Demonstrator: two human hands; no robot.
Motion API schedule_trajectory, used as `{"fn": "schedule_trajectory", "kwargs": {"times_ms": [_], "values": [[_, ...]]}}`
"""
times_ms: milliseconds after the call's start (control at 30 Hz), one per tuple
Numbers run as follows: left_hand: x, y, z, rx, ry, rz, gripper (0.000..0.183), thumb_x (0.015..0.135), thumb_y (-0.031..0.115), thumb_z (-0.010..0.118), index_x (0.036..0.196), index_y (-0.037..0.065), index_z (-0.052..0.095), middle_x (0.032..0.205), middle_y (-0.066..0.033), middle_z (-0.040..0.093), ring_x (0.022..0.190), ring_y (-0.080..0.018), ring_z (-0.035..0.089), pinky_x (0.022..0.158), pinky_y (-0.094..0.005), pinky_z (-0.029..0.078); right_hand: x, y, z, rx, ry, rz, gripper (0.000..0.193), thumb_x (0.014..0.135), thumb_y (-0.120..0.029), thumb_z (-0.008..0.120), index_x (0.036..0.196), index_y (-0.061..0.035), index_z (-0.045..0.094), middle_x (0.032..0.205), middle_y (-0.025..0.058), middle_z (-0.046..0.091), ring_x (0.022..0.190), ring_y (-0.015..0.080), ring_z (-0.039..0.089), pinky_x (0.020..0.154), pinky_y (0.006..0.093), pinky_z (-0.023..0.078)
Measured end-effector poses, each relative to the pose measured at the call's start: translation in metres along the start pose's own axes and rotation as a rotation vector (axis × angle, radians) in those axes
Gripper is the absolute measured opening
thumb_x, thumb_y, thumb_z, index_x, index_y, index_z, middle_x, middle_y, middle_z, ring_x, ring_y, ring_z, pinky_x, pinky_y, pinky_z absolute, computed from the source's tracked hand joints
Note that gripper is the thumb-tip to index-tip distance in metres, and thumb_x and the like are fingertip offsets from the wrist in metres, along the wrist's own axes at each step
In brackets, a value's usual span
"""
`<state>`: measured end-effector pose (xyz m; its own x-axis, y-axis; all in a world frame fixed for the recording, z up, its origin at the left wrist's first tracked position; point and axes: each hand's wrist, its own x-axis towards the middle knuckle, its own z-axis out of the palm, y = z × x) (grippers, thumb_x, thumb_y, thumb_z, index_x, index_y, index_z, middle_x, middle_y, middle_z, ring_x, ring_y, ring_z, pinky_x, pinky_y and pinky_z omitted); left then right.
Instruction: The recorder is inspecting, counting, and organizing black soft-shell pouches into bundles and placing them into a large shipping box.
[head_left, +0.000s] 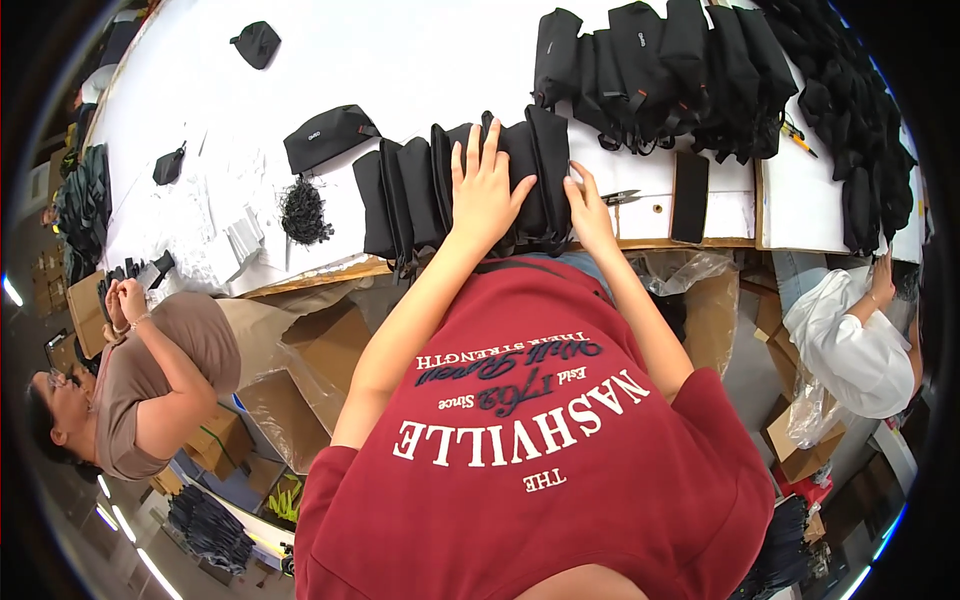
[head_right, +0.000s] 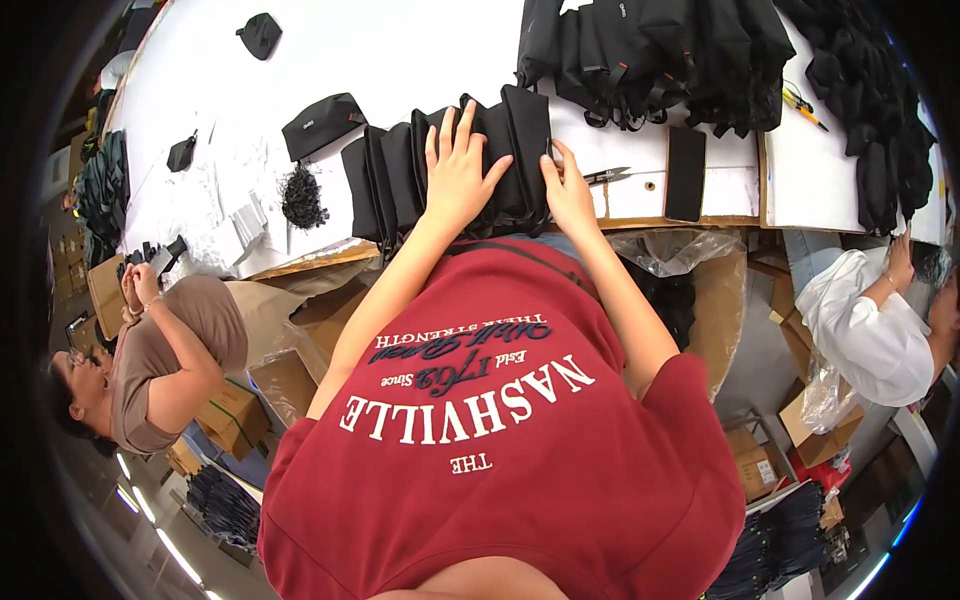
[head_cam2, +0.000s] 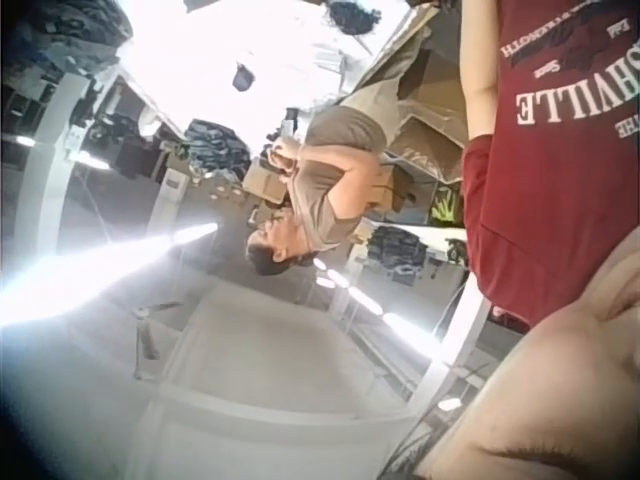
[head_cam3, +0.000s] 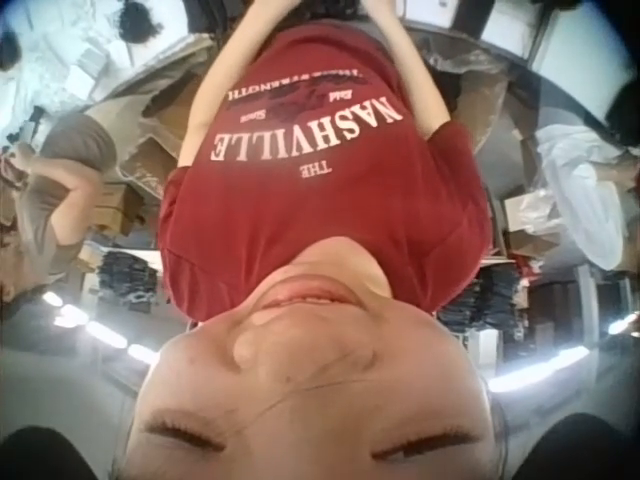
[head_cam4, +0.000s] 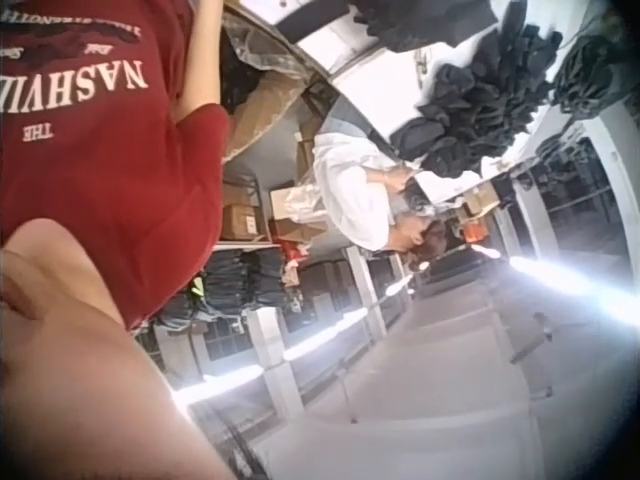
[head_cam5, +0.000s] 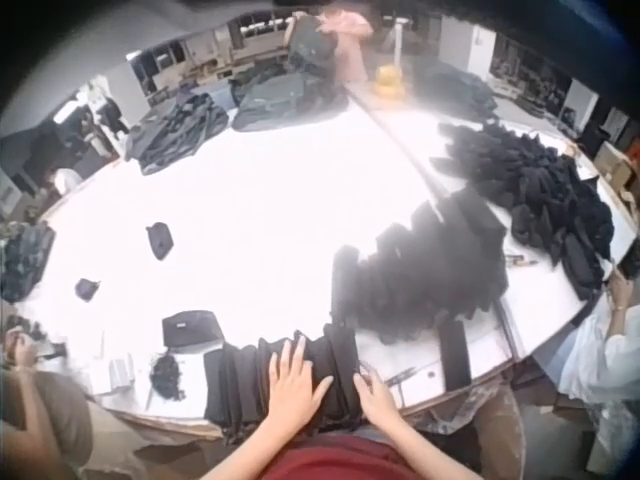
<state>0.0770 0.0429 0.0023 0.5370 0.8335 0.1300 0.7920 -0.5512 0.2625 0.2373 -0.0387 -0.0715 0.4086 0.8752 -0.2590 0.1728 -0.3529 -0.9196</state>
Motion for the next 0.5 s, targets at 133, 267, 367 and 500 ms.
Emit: {"fn": "schedule_trajectory", "kwargs": {"times_ms": [133, 267, 367, 500], "values": [[0.003, 0.003, 0.004, -0.014, -0.008, 0.012, 0.040, 0.086, 0.042, 0.061, 0.085, 0.002, 0.060, 0.149, -0.0112, 0.029, 0.139, -0.0332, 0.019, 0.111, -0.0523, 0.012, -0.009, -0.017, -0.006, 0.175, -0.226, 0.156, 0.072, 0.091, -0.043, 0.058, 0.146, -0.0079, 0.027, 0.122, 0.0231, 0.057, 0.105, 0.0285, 0.061, 0.093, 0.0342, 0.044], [0.002, 0.007, -0.002, -0.170, 0.014, -0.040, 0.035, 0.083, 0.037, 0.065, 0.078, 0.002, 0.059, 0.147, -0.0131, 0.032, 0.138, -0.0349, 0.021, 0.112, -0.0517, 0.014, -0.010, -0.033, -0.004, 0.170, -0.258, 0.012, 0.073, 0.091, -0.046, 0.055, 0.147, -0.0086, 0.025, 0.128, 0.0218, 0.052, 0.112, 0.0284, 0.056, 0.097, 0.0339, 0.041], [0.002, 0.008, -0.001, -0.193, 0.032, -0.041, 0.033, 0.083, 0.035, 0.065, 0.082, 0.002, 0.058, 0.146, -0.0138, 0.033, 0.138, -0.0350, 0.022, 0.111, -0.0511, 0.015, -0.002, -0.016, 0.001, -0.033, -0.228, -0.088, 0.071, 0.091, -0.045, 0.055, 0.146, -0.0092, 0.027, 0.132, 0.0217, 0.048, 0.117, 0.0307, 0.051, 0.101, 0.0347, 0.037], [0.004, 0.005, 0.004, -0.192, 0.095, -0.019, 0.036, 0.084, 0.026, 0.065, 0.109, 0.003, 0.055, 0.145, -0.0153, 0.034, 0.136, -0.0335, 0.027, 0.109, -0.0470, 0.020, -0.002, -0.011, 0.010, -0.214, -0.142, -0.129, 0.066, 0.093, -0.041, 0.053, 0.144, -0.0062, 0.032, 0.128, 0.0236, 0.047, 0.119, 0.0361, 0.046, 0.104, 0.0390, 0.033]]}}
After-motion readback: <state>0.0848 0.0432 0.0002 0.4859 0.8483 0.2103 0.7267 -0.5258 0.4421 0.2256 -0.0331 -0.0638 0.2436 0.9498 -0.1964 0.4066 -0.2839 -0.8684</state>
